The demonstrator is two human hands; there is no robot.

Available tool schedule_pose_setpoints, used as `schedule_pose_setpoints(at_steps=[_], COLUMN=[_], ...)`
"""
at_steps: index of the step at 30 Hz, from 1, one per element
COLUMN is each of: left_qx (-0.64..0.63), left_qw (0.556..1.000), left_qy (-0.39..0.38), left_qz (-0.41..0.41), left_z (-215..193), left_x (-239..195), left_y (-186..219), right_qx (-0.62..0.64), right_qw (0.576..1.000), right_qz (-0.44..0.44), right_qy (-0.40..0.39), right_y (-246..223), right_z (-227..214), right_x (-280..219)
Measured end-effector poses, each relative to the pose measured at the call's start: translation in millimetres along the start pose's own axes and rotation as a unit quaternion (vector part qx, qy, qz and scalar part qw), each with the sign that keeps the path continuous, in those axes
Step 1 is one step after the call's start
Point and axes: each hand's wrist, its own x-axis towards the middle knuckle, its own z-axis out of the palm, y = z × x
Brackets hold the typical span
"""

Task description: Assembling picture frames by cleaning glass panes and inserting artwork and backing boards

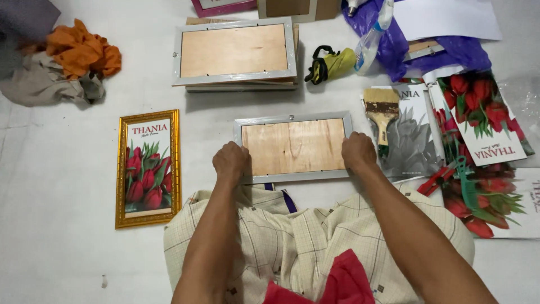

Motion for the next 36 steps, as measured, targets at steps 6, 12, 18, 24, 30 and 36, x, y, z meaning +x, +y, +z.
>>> schedule_pose_setpoints(at_steps=[6,12,18,24,30,36], left_qx=[-0.035,-0.027,-0.011,0.111,0.177,0.204], left_qw=[0.999,0.999,0.983,0.946,0.929,0.921], left_qy=[-0.004,0.014,-0.009,-0.032,0.002,0.008], left_qz=[-0.005,-0.033,0.185,0.302,0.324,0.333], left_z=[0,-18,-3,15,45,69], left_x=[1,-14,-48,-66,-47,-30], left_y=[-1,4,18,18,12,9], right_qx=[0.016,0.020,0.026,-0.041,-0.076,-0.105], right_qw=[1.000,1.000,0.987,0.962,0.955,0.943], right_qz=[-0.021,-0.019,-0.150,-0.240,-0.271,-0.314], right_qy=[-0.003,0.015,-0.056,-0.119,-0.094,-0.028], right_y=[5,-6,-32,-44,-33,-23], right_z=[2,-22,-29,-24,-4,16], right_x=[1,-18,-52,-86,-77,-72])
